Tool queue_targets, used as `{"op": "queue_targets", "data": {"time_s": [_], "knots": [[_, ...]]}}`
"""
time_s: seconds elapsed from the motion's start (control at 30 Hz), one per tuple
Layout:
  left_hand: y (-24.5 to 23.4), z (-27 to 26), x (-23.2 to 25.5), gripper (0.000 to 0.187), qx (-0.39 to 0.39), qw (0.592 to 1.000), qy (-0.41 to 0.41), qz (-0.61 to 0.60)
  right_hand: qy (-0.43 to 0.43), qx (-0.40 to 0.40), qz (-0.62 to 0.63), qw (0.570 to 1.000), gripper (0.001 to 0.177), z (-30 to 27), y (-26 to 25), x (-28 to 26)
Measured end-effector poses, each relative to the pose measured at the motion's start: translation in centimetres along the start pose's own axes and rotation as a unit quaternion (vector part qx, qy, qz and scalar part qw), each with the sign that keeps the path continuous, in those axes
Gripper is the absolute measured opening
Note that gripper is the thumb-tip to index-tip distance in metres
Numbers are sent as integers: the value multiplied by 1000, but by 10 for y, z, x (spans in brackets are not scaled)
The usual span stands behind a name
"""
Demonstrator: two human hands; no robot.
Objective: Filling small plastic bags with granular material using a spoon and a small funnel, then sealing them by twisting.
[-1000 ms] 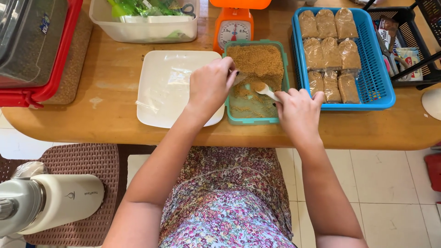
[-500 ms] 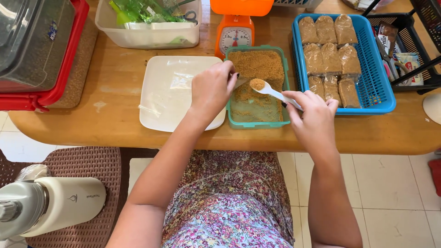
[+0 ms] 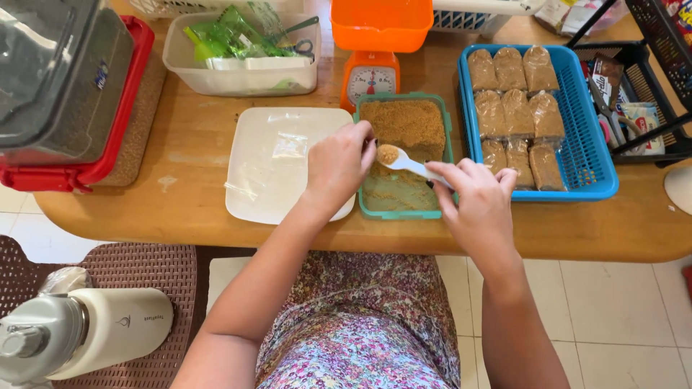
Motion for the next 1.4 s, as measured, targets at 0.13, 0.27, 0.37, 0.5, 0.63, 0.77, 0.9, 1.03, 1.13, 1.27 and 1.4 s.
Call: {"op": "queue_targets", "data": {"time_s": [0.13,0.27,0.37,0.5,0.63,0.77,0.9,1.03,1.13,1.27,1.4], "knots": [[-12,-1,6,11,10,1000,-3,4,2,-8,9,1000,20,6,2,-1],[-22,-5,8,10,35,999,-5,-2,7,-13,17,1000,21,9,-1,-4],[-5,-10,-9,10,16,1000,-20,-16,14,-18,19,1000,22,7,-1,-5],[6,-15,-22,11,-22,997,-53,-52,13,-21,10,1000,23,6,-4,-4],[3,-19,-23,14,-83,982,-121,-120,26,-20,23,999,26,3,-9,2],[12,-19,-26,16,-124,971,-151,-139,44,-25,30,998,28,-2,-13,7],[13,-16,-28,16,-142,967,-164,-132,47,-32,39,998,27,-4,-17,2],[0,-14,-13,17,-151,967,-155,-134,28,-29,31,999,28,-5,-9,-1],[-3,-13,-10,15,-138,971,-147,-129,18,-27,17,999,25,-3,-7,-7],[1,-15,-9,14,-126,976,-130,-120,4,-34,12,999,26,-1,1,-11],[3,-16,-4,13,-107,984,-95,-109,-40,-31,-43,998,23,13,6,-25]]}}
Point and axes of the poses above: each hand's wrist, its own z-axis towards the middle knuckle, its own y-axis out of the palm, x = y × z, the point moved 9 cm from there along z, towards the middle knuckle, and after that the axes turned 5 degrees about x, right-handed, at the moved point
